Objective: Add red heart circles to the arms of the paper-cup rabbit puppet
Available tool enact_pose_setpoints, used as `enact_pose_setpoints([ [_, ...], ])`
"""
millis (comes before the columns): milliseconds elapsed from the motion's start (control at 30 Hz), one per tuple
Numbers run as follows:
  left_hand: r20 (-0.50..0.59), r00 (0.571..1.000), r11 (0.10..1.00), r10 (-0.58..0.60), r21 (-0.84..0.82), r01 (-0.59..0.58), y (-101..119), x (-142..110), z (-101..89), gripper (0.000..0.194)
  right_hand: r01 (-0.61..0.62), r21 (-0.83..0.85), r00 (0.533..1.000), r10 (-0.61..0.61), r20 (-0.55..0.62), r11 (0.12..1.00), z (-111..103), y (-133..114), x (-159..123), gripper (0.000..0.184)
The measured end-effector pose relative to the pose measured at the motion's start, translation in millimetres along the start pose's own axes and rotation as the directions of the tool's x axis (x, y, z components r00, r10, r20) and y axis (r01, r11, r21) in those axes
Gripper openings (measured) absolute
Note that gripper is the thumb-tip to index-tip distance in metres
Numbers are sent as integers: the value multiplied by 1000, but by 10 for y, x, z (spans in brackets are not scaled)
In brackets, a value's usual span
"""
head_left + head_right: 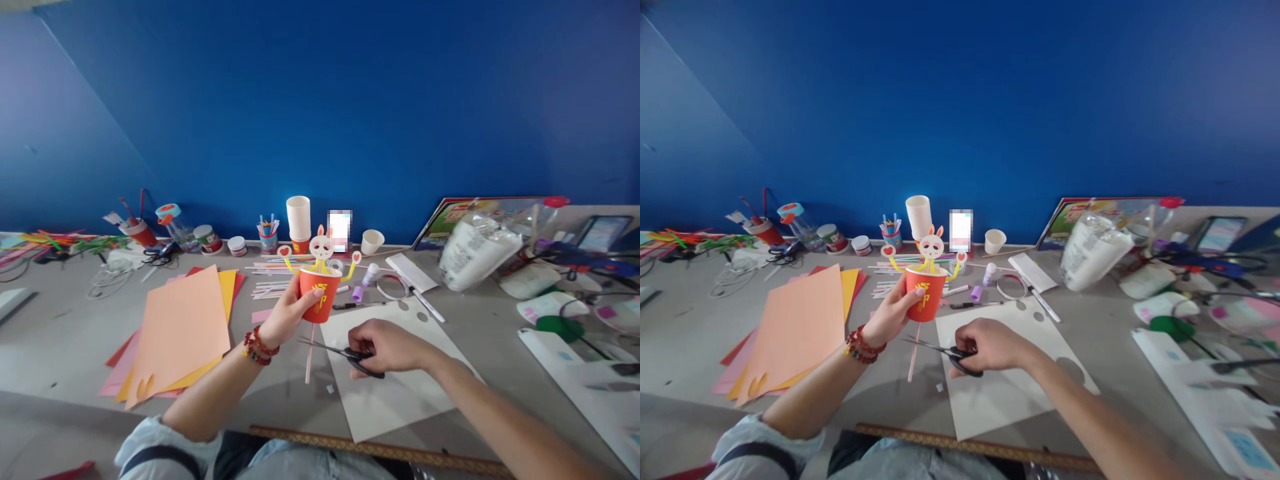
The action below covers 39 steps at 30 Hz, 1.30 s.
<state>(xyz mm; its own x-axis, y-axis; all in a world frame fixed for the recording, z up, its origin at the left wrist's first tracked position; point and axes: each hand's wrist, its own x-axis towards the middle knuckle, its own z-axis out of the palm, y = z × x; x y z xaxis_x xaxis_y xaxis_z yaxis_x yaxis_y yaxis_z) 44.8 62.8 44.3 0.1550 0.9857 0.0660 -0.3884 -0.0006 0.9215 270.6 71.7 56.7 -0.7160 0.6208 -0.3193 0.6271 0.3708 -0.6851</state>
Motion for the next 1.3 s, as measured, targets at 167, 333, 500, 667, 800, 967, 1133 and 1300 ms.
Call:
enact_pose_setpoints([
  [167,-4,1000,1000,-19,-19,19,-12,11,10,50,17,-23,1000,-17,-3,1000,-19,-13,52,33],
  [333,0,999,997,-52,-51,52,-8,7,7,55,62,2,998,-62,28,998,-10,41,88,30],
  [500,-14,998,995,-63,-82,61,-48,52,-46,54,114,-17,993,-114,31,993,-24,121,153,33],
  [667,-1,998,992,-68,-110,68,-178,224,-152,59,156,-116,988,-156,7,981,-74,198,287,40],
  [800,-36,999,992,-33,-120,29,-245,401,-260,64,69,-276,991,-97,-90,959,-58,280,388,42],
  [967,-93,996,992,13,-124,-25,-173,441,-390,65,-108,-426,971,4,-238,898,77,305,315,34],
  [1133,-65,998,995,14,-102,-20,-128,224,-449,71,-192,-441,938,31,-346,877,307,261,2,22],
  [1300,-17,1000,999,24,-38,-24,-211,-21,-444,67,-322,-419,886,114,-449,849,585,338,-296,18],
])
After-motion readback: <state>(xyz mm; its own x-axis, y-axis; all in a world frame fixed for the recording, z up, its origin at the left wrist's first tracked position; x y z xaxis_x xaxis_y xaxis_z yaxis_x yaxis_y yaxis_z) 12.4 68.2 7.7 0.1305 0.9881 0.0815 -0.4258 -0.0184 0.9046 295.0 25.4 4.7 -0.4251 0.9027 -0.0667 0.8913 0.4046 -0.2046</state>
